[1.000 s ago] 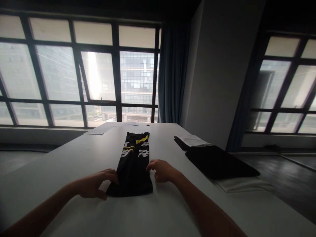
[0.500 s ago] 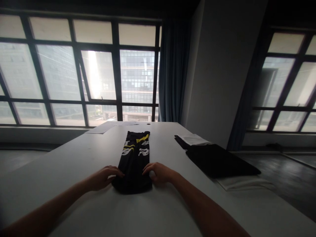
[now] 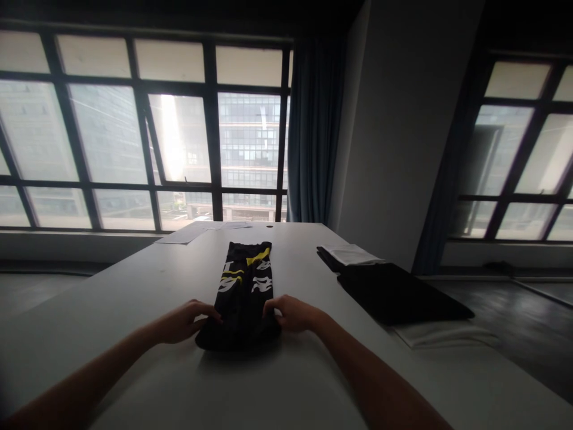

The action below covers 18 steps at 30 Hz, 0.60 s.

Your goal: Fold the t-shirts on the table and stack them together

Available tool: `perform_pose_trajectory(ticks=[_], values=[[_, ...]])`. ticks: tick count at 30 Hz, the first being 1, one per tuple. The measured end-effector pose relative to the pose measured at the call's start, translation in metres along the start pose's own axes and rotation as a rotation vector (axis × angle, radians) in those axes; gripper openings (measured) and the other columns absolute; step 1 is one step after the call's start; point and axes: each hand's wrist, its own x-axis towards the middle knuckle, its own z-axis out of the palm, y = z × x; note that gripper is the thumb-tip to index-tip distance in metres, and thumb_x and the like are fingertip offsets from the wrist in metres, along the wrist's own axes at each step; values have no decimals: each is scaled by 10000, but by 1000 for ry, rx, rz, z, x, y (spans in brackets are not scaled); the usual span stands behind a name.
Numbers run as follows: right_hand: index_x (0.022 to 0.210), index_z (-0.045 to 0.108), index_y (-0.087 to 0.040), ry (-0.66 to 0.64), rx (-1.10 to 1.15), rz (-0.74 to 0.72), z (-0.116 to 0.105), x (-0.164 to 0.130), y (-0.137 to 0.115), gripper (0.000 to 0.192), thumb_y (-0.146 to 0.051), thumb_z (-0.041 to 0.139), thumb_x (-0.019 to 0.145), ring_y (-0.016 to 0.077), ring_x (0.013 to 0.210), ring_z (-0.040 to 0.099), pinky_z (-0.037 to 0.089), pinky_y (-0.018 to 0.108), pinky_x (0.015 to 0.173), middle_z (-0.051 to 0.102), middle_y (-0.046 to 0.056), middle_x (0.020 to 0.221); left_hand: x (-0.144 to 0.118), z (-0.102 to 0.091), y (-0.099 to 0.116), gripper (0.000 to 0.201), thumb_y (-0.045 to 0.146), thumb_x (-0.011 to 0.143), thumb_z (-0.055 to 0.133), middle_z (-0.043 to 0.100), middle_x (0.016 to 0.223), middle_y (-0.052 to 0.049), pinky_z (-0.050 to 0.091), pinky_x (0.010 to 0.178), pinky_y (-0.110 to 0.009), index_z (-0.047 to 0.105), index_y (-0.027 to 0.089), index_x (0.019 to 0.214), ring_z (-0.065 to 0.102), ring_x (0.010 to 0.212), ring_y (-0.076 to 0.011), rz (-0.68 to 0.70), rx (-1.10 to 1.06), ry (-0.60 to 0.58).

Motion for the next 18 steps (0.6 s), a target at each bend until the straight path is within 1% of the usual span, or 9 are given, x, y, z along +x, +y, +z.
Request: perform_pose_trajectory(ticks=[3, 5, 6, 8, 10, 11, 14, 16, 18], values=[[947, 690, -154, -236, 286, 1, -12, -5, -5, 168, -139, 605, 803, 174, 881, 649, 503, 325, 864, 701, 33, 925, -4, -5, 10, 254, 423, 832, 619, 757, 895, -39, 527, 807, -314, 759, 232, 924, 670, 847, -211, -1, -221, -48], [927, 678, -136, -280, 475, -36, -15, -2, -5, 145, -206, 650, 803, 154, 816, 637, 509, 311, 822, 676, 23, 869, 0, -6, 13, 311, 477, 779, 684, 743, 832, -60, 533, 727, -311, 749, 184, 860, 668, 783, -215, -43, -444, -56], [939, 669, -136, -225, 544, -40, -15, 2, -3, 166, -245, 656, 813, 145, 792, 630, 513, 306, 799, 664, 20, 865, 3, -6, 13, 345, 495, 750, 714, 732, 807, -62, 531, 708, -313, 737, 166, 850, 666, 760, -213, -82, -544, -26], [1019, 640, -150, 17, 611, 25, -9, 13, 4, 238, -329, 629, 861, 136, 762, 620, 523, 299, 751, 653, 26, 889, 12, -5, 11, 445, 541, 728, 728, 714, 821, -59, 529, 707, -322, 708, 149, 937, 662, 759, -208, -202, -702, 113], [1138, 584, -165, 267, 615, 192, 0, 26, 14, 338, -408, 590, 902, 142, 742, 625, 536, 295, 693, 656, 46, 921, 19, -1, 5, 599, 594, 751, 688, 700, 877, -57, 530, 707, -334, 632, 148, 1147, 658, 750, -193, -364, -798, 261], [1196, 549, -168, 339, 610, 285, 5, 31, 20, 401, -446, 583, 908, 150, 731, 629, 540, 290, 654, 659, 59, 925, 21, 1, 1, 674, 606, 764, 670, 694, 886, -55, 527, 692, -333, 567, 151, 1250, 651, 727, -182, -446, -819, 307], [1328, 456, -163, 361, 585, 432, 17, 40, 32, 570, -492, 608, 887, 167, 719, 631, 532, 264, 551, 658, 82, 932, 22, 9, -12, 883, 519, 680, 778, 680, 852, -34, 502, 641, -310, 422, 165, 1407, 620, 669, -159, -571, -784, 297], [1350, 464, -165, 323, 543, 412, 22, 41, 34, 583, -429, 648, 864, 165, 750, 634, 538, 256, 551, 655, 89, 988, 20, 12, -17, 913, 422, 601, 836, 682, 880, -38, 497, 653, -312, 460, 169, 1393, 620, 703, -171, -544, -696, 239], [1285, 558, -162, 296, 446, 382, 23, 39, 31, 529, -295, 713, 797, 162, 805, 640, 555, 263, 631, 656, 88, 1059, 18, 13, -17, 826, 364, 583, 828, 679, 885, -39, 496, 678, -326, 551, 158, 1333, 612, 724, -180, -506, -571, 196]])
